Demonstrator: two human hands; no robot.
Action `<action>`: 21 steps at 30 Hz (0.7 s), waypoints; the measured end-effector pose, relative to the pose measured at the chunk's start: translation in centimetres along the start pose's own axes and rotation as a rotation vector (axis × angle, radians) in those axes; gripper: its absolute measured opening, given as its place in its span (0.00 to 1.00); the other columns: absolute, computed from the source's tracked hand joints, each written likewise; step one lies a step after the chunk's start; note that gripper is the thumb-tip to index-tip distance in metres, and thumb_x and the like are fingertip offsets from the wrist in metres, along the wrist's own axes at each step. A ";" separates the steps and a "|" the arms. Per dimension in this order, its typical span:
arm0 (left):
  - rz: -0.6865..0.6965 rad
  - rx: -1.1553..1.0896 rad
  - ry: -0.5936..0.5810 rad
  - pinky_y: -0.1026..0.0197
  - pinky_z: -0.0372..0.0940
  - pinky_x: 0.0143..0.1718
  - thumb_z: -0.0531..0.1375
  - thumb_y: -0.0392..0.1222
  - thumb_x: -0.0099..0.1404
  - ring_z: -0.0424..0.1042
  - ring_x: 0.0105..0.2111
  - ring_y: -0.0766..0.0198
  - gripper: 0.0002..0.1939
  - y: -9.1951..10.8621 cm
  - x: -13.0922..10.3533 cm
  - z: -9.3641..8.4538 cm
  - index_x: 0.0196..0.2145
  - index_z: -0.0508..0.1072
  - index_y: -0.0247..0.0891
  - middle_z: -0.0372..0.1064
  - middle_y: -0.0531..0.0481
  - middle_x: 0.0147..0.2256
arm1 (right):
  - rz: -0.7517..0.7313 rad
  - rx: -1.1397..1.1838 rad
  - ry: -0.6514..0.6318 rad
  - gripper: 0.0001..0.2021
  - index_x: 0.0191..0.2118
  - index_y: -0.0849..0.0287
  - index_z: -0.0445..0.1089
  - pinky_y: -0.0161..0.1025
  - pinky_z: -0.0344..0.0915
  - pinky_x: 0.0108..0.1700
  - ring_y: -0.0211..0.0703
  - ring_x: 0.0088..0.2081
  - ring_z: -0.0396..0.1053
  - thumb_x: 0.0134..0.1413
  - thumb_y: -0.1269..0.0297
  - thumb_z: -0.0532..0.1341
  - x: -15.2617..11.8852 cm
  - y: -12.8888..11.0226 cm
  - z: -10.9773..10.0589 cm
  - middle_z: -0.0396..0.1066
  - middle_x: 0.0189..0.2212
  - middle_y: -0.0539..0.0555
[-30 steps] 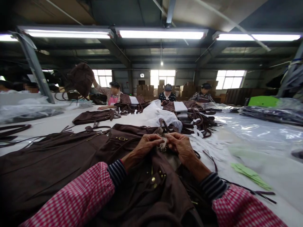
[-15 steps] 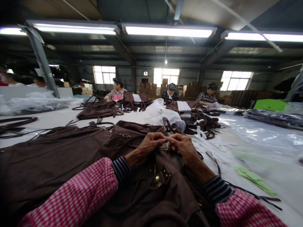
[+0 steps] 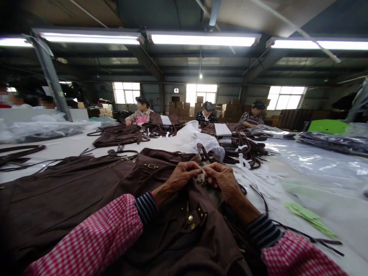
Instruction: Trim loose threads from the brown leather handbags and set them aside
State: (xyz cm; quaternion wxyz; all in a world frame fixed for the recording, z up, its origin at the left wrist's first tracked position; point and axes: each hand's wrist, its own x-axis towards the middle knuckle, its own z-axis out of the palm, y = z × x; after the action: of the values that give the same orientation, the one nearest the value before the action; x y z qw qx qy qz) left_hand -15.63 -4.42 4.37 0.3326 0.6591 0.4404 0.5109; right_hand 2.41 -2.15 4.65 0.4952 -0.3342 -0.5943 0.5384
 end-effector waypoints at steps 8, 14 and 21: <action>0.015 0.095 0.023 0.65 0.58 0.33 0.62 0.49 0.59 0.64 0.29 0.66 0.13 0.1 -0.2 0.2 0.30 0.78 0.35 0.69 0.52 0.27 | -0.032 -0.140 -0.032 0.19 0.28 0.61 0.76 0.31 0.47 0.16 0.30 0.16 0.56 0.44 0.47 0.72 -0.1 0.1 0.1 0.69 0.18 0.49; 0.014 0.119 0.030 0.64 0.59 0.33 0.62 0.52 0.60 0.65 0.30 0.66 0.15 0.0 -0.2 0.2 0.30 0.78 0.35 0.71 0.52 0.28 | -0.063 -0.183 -0.038 0.20 0.27 0.60 0.76 0.31 0.52 0.17 0.32 0.16 0.59 0.49 0.45 0.69 -0.3 0.4 0.0 0.72 0.20 0.52; 0.025 0.138 0.023 0.64 0.60 0.36 0.63 0.50 0.61 0.67 0.32 0.64 0.14 0.5 -0.4 0.0 0.31 0.79 0.35 0.72 0.50 0.29 | -0.066 -0.102 -0.013 0.18 0.28 0.60 0.74 0.31 0.50 0.18 0.31 0.17 0.60 0.46 0.47 0.71 -0.1 0.3 0.3 0.74 0.22 0.51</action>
State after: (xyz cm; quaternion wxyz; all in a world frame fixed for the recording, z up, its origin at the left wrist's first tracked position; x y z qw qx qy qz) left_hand -15.57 -5.01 4.68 0.2750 0.6800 0.4702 0.4909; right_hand 2.16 -2.30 4.35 0.4913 -0.3356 -0.6349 0.4929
